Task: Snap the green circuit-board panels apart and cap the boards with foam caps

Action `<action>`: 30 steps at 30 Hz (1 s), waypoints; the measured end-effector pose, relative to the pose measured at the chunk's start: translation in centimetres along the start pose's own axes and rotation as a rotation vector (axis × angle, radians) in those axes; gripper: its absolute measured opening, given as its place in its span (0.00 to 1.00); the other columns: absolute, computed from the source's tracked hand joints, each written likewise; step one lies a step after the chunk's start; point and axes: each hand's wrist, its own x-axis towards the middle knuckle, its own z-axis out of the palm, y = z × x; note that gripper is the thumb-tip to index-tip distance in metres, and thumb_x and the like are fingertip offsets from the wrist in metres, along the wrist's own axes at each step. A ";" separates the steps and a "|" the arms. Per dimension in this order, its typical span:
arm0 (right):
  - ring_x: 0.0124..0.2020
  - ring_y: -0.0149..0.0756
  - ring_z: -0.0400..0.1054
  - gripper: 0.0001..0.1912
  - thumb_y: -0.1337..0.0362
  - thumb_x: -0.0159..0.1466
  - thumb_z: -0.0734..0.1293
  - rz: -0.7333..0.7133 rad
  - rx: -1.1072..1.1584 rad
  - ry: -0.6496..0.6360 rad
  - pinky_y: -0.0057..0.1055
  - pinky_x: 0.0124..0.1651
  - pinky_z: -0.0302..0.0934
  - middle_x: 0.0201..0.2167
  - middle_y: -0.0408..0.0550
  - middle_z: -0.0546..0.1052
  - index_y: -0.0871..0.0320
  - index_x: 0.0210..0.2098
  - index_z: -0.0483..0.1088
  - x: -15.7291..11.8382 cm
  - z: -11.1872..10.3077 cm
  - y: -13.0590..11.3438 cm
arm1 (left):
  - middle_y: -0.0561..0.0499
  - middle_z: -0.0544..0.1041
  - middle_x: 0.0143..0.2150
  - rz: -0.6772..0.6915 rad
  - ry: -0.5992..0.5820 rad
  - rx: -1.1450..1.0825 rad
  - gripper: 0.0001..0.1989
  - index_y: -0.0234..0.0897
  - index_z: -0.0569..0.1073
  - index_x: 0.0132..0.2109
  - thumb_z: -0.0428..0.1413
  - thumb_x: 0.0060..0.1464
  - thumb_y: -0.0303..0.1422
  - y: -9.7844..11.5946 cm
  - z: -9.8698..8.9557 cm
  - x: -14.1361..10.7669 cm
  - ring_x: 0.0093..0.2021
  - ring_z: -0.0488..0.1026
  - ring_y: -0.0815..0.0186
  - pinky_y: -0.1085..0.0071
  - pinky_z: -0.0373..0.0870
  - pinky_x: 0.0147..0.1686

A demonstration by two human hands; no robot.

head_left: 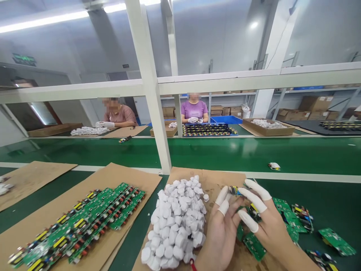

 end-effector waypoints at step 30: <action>0.31 0.31 0.68 0.04 0.72 0.62 0.61 0.354 0.478 -0.696 0.32 0.36 0.63 0.28 0.44 0.72 0.64 0.32 0.67 7.0 9.9 0.7 | 0.48 0.78 0.31 -0.204 -0.350 0.538 0.18 0.34 0.68 0.48 0.57 0.48 0.30 1.1 0.5 -1.2 0.20 0.69 0.76 0.84 0.60 0.16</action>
